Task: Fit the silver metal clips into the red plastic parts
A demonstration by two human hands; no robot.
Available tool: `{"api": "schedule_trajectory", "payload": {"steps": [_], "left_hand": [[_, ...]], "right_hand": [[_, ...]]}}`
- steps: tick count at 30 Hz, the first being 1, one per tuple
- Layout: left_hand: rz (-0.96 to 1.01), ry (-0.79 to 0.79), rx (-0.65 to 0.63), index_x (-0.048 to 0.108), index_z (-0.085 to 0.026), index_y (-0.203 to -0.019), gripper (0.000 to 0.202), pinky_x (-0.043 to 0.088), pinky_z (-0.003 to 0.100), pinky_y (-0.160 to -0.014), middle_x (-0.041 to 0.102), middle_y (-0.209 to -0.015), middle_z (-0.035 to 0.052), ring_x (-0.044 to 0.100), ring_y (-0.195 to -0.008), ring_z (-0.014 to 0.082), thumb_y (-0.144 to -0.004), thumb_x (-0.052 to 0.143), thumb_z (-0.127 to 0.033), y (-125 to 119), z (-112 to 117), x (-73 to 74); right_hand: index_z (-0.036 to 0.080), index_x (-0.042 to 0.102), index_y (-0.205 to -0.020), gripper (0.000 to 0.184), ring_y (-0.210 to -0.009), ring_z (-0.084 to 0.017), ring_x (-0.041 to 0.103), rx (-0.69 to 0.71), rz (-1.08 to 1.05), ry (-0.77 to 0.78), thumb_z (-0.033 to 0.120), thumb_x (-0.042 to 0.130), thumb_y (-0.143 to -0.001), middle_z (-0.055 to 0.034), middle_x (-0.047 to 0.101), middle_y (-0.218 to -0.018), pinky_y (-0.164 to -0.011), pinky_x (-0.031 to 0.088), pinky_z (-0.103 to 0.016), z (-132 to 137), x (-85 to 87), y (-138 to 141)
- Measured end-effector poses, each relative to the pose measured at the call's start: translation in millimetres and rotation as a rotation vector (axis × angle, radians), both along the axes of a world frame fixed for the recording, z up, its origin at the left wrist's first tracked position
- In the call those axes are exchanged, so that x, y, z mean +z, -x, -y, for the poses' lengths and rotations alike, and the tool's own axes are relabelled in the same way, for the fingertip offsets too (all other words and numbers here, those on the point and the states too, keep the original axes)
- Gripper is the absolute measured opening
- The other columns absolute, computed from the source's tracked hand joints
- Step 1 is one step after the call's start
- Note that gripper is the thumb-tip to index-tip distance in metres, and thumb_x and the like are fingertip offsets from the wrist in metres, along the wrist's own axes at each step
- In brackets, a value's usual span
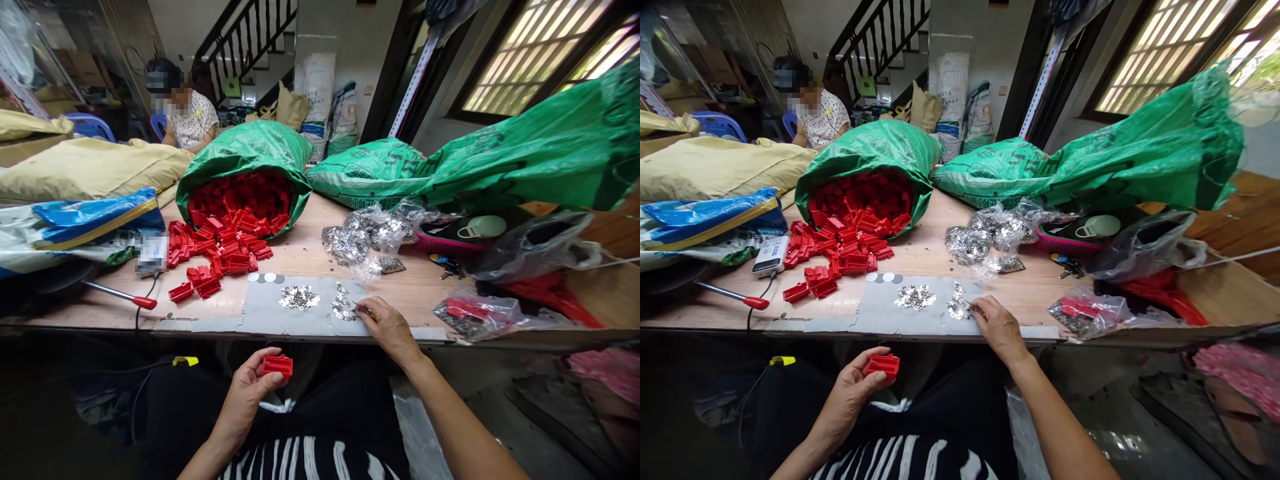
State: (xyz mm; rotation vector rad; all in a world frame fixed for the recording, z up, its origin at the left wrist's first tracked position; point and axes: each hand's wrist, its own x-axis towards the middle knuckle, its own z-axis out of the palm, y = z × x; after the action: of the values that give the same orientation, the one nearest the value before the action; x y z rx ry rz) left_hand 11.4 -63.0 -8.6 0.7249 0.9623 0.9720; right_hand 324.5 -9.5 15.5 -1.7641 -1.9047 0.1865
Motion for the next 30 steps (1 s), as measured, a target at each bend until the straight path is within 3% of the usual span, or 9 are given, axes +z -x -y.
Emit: {"api": "schedule_trajectory", "payload": {"steps": [7, 12, 17, 21, 26, 30], "left_hand": [[-0.059, -0.061, 0.002, 0.062, -0.016, -0.108, 0.046, 0.052, 0.026, -0.081, 0.073, -0.096, 0.0071, 0.067, -0.086, 0.0164, -0.066, 0.079, -0.026, -1.7, -2.6, 3.0], [-0.122, -0.171, 0.011, 0.055, -0.019, -0.104, 0.042, 0.054, 0.028, -0.083, 0.073, -0.098, 0.0069, 0.069, -0.089, 0.0178, -0.069, 0.076, -0.026, -2.0, -1.8, 6.2], [-0.221, -0.33, 0.089, 0.053, -0.02, -0.097, 0.034, 0.056, 0.032, -0.083, 0.072, -0.1, 0.0057, 0.07, -0.088, 0.0189, -0.071, 0.075, -0.025, -3.8, -3.0, 9.2], [-0.328, -0.538, 0.145, 0.057, -0.022, -0.102, 0.032, 0.057, 0.031, -0.083, 0.071, -0.102, 0.0038, 0.07, -0.091, 0.0187, -0.074, 0.072, -0.023, -6.6, -7.1, 12.6], [-0.554, -0.798, 0.229, 0.06, -0.023, -0.11, 0.035, 0.057, 0.029, -0.083, 0.069, -0.106, 0.0048, 0.068, -0.094, 0.0183, -0.076, 0.071, -0.021, -8.6, -11.5, 19.8], [-0.69, -0.942, 0.283, 0.06, -0.021, -0.113, 0.038, 0.056, 0.029, -0.084, 0.07, -0.104, 0.0057, 0.068, -0.094, 0.0179, -0.076, 0.071, -0.019, -7.5, -13.2, 26.3]], "right_hand": [[0.023, 0.063, -0.095, 0.016, -0.092, -0.022, 0.063, -0.024, -0.072, 0.043, 0.027, 0.05, -0.085, -0.0053, 0.068, -0.1, -0.083, 0.048, -0.034, 7.2, -1.9, -16.5], [0.022, 0.064, -0.093, 0.016, -0.091, -0.023, 0.063, -0.044, -0.009, 0.1, 0.029, 0.052, -0.084, -0.0053, 0.069, -0.099, -0.081, 0.048, -0.034, 5.0, -0.7, -10.5], [0.023, 0.064, -0.088, 0.015, -0.085, -0.022, 0.064, -0.061, 0.049, 0.096, 0.029, 0.05, -0.086, -0.0049, 0.069, -0.092, -0.076, 0.047, -0.033, 4.2, 1.7, -3.0], [0.022, 0.061, -0.091, 0.016, -0.082, -0.021, 0.064, -0.084, -0.051, 0.078, 0.032, 0.05, -0.087, -0.0049, 0.069, -0.09, -0.074, 0.046, -0.033, 5.0, 8.3, 0.2], [0.02, 0.06, -0.089, 0.019, -0.077, -0.018, 0.063, 0.076, -0.365, 0.093, 0.038, 0.055, -0.086, -0.0039, 0.068, -0.085, -0.069, 0.047, -0.026, 16.1, 30.1, 37.3], [0.02, 0.061, -0.09, 0.014, -0.069, -0.014, 0.061, 0.277, -0.435, 0.119, 0.033, 0.056, -0.088, -0.0022, 0.067, -0.081, -0.065, 0.047, -0.024, 29.8, 49.2, 87.1]]}}
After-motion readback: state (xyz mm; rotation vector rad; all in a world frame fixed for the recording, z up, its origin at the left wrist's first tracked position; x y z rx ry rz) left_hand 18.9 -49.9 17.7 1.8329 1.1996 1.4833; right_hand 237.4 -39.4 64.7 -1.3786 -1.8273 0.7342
